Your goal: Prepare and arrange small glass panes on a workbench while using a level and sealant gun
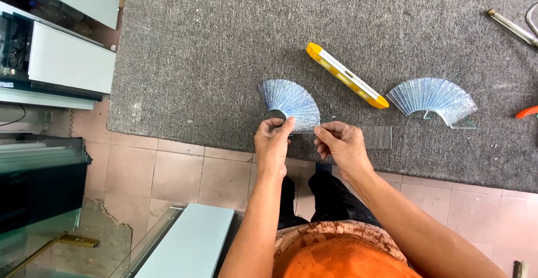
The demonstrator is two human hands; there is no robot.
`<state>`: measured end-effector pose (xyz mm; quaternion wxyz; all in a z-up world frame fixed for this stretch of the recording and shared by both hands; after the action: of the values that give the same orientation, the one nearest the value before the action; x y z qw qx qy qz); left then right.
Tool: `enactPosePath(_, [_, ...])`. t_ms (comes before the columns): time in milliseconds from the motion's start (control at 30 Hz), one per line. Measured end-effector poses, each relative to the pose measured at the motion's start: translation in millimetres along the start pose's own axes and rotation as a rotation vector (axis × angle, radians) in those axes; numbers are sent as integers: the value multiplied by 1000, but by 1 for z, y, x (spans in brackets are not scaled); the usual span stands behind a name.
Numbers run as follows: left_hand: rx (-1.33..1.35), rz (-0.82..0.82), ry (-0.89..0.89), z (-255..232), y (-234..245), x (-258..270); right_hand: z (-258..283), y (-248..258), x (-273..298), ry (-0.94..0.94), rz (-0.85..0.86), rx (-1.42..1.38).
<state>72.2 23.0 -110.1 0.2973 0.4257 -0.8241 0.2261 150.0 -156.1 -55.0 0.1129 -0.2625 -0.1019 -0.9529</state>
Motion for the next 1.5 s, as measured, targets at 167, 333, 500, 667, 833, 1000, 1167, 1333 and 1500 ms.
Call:
enactPosePath(167, [9,-17,-8,4,-1,-3,3,-1,0,-2,-3,7])
enactPosePath(333, [14,-29,10,-16,-5,15,1,0,-1,-3,0,16])
enactPosePath(500, [0,-63,20,-19,-7,18,9,0,3,9,16,40])
enactPosePath(667, [-27,-48,32,-24,-12,17,0,0,-2,14,27,55])
enactPosePath(833, [-54,-29,25,-34,-14,20,14,6,5,-1,25,59])
enactPosePath(1000, [-41,-9,103,-22,-9,17,36,50,-10,280,-74,499])
enactPosePath(1167, [-24,-29,145,-26,-10,25,64,51,-59,510,58,553])
enactPosePath(1333, [5,-20,200,-24,-11,21,59,28,-103,618,326,509])
enactPosePath(1500, [71,-128,297,-18,-2,19,46,12,-118,731,494,606])
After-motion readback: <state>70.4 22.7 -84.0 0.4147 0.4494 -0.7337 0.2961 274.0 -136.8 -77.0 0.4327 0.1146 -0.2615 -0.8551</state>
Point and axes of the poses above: each hand's wrist, its own x-axis away from the middle knuckle, its own y-axis out of the back of the hand, z = x × y, the point moved 7 cm from there along -x, towards the middle knuckle, and after that the axes turned 9 degrees about x, right-handed, at the moved point
